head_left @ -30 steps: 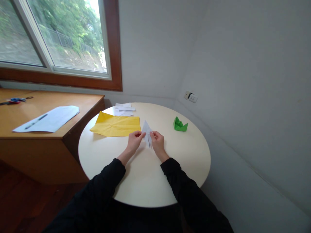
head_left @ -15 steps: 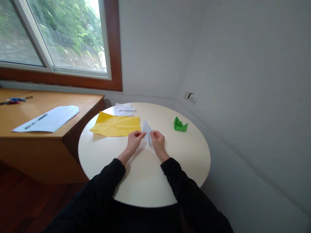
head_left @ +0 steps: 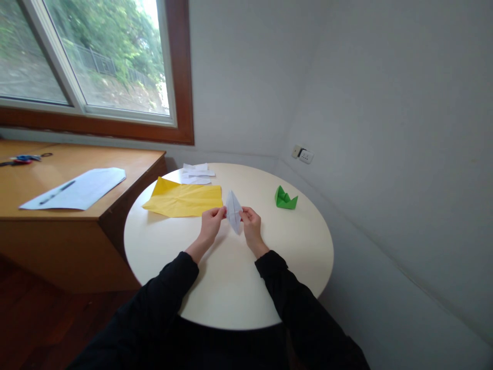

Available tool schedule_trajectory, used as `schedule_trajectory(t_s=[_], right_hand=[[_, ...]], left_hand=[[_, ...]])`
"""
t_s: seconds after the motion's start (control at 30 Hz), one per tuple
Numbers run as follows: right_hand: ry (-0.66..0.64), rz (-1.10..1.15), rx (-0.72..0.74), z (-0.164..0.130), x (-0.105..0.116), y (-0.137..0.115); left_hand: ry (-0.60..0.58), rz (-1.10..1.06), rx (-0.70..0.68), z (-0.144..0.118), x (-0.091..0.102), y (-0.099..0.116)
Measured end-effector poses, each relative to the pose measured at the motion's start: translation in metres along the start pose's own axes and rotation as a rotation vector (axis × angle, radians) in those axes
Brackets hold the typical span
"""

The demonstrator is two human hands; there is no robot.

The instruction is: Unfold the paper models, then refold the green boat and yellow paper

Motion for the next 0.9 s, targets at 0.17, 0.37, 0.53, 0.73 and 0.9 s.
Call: schedule_trajectory(t_s=[0.17,0.37,0.53,0.73,0.9], right_hand=[[-0.016,0.017,-0.015,-0.0002,-0.0012,-0.0004],[-0.041,0.043,-0.015,0.0,-0.0037,-0.0008],[-0.07,0.079,-0.004,0.0,-0.0059,0.0001],[-0.103,0.076,0.016,-0.0003,-0.0083,0.0013],[-0.138,0.052,0.029,-0.0013,-0.01,0.0003]], left_hand=[[0.026,0.039,-0.007,-0.0003,0.0024,0.0013],[0.042,0.049,-0.013,0.0005,0.0037,0.0013],[0.048,0.046,-0.014,0.0019,0.0044,0.0008],[0.049,0.025,0.006,0.003,0.0047,-0.0026],[0.045,-0.011,0.025,0.0039,0.004,-0.0063]])
Point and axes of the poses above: each hand's wrist, its own z-axis towards the middle knuckle, its own x-axis out of the back of the hand, y = z × x, the point moved 7 cm from there along z, towards the middle knuckle, and after that the axes turned 5 degrees about x, right-handed, at the moved point
